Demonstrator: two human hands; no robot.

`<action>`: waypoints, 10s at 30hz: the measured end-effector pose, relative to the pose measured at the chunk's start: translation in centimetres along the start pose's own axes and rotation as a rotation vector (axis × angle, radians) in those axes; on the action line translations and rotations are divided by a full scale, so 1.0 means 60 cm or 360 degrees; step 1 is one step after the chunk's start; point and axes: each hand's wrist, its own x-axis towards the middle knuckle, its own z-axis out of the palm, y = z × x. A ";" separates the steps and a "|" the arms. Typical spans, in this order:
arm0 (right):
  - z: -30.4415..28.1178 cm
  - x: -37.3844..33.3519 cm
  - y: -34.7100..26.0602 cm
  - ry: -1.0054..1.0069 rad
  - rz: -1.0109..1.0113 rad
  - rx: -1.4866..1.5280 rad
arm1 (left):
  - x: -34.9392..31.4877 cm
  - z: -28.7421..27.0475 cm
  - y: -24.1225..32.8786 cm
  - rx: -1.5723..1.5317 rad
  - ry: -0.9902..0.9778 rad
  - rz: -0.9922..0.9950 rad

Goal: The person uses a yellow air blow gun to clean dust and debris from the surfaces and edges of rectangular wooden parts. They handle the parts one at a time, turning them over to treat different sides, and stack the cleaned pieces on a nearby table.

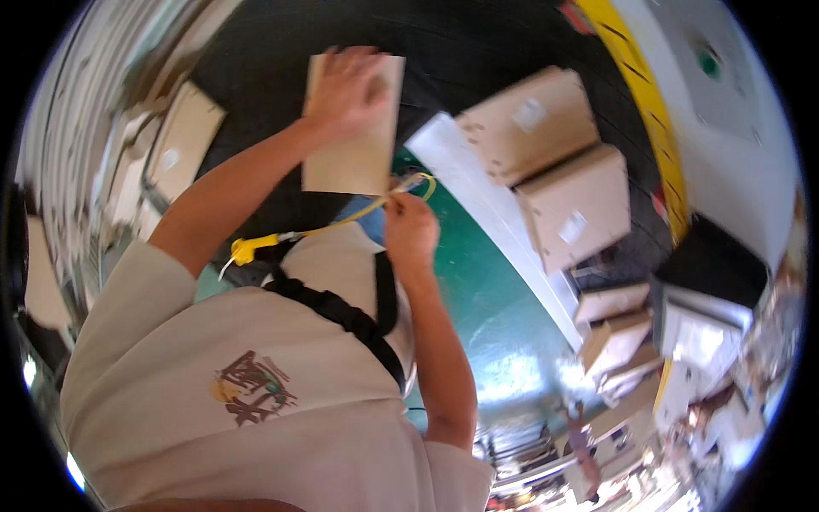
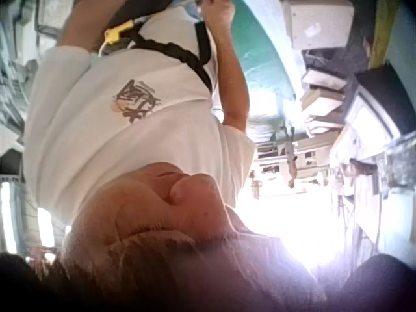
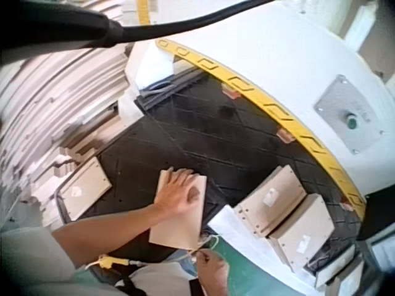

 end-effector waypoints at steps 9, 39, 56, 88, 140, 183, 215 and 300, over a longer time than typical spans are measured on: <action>-0.042 0.000 -0.024 0.0150 -0.0394 0.0266 | 0.010 0.008 -0.009 0.0095 -0.0065 0.0077; -0.328 0.059 -0.221 0.0556 -0.1211 -0.0134 | -0.401 -0.270 0.007 -0.0189 -0.1192 -0.0192; -0.219 -0.146 0.071 -0.0878 0.0342 0.1723 | -0.094 -0.054 0.142 -0.0168 0.0273 -0.0417; -0.206 -0.137 -0.024 0.0021 0.0411 0.0240 | 0.043 0.008 0.026 -0.0725 -0.0632 0.0678; -0.342 -0.365 0.017 -0.0684 0.0271 0.0790 | -0.064 -0.223 0.136 -0.3969 -0.1171 -0.0878; -0.180 -0.269 0.123 0.0409 0.0471 0.1418 | 0.080 -0.106 0.226 -0.1796 -0.1148 -0.0836; -0.179 -0.525 0.125 -0.0071 0.0873 0.1825 | 0.193 0.075 0.268 -0.1081 -0.0619 -0.0160; -0.215 -0.044 -0.102 -0.0724 -0.0359 0.0317 | -0.187 -0.140 -0.117 -0.0267 -0.0505 0.0205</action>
